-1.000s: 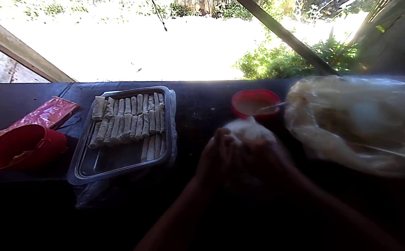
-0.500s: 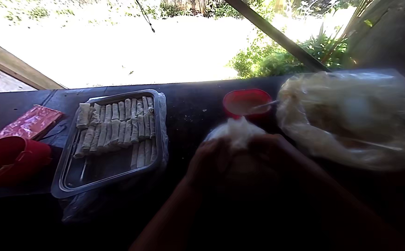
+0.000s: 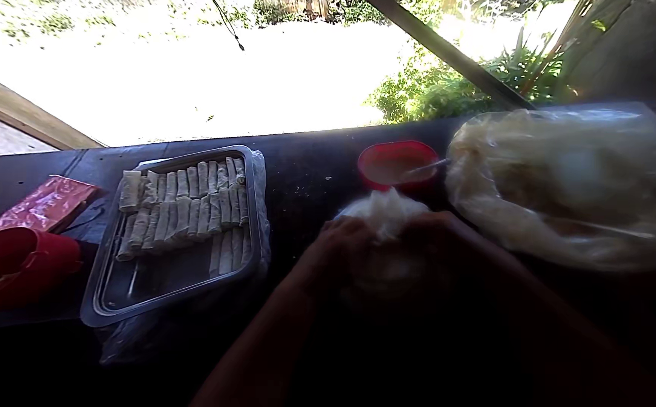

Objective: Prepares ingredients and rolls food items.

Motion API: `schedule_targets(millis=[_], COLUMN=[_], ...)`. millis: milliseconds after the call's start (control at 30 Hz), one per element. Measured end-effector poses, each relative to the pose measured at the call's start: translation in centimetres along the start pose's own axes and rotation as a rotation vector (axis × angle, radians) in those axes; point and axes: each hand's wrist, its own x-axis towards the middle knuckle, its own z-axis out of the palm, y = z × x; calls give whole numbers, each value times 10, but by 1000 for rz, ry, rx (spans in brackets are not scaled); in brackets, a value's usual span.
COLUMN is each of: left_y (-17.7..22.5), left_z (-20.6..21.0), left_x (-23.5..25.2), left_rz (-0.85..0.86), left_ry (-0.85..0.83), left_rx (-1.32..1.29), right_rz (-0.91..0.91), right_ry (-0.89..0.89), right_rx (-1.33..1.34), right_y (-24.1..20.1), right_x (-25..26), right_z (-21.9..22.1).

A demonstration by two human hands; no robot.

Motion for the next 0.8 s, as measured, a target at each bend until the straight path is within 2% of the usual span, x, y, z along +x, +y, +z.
schedule_targets(millis=[200,367,500,633,800], left_y=[2,-1,1,9,12], left_z=[-6,-4,-2,-6,-6], left_x=[11,15,14,15,20], left_rz=[-23,-98,-120,-42,-45], left_ry=[-86,-49,8,-134,-143], left_rx=[35,-56,-163,-95,-56], right_rz=[101,-40,-89,-82,-42], right_ry=[-81,48,51,67,-3], right_rx=[35,-109,-139,-170,-144], right_y=[-5,3,4,2,1], right_x=[5,0,-9,-10,-4], right_z=[-4,10,16,19,13])
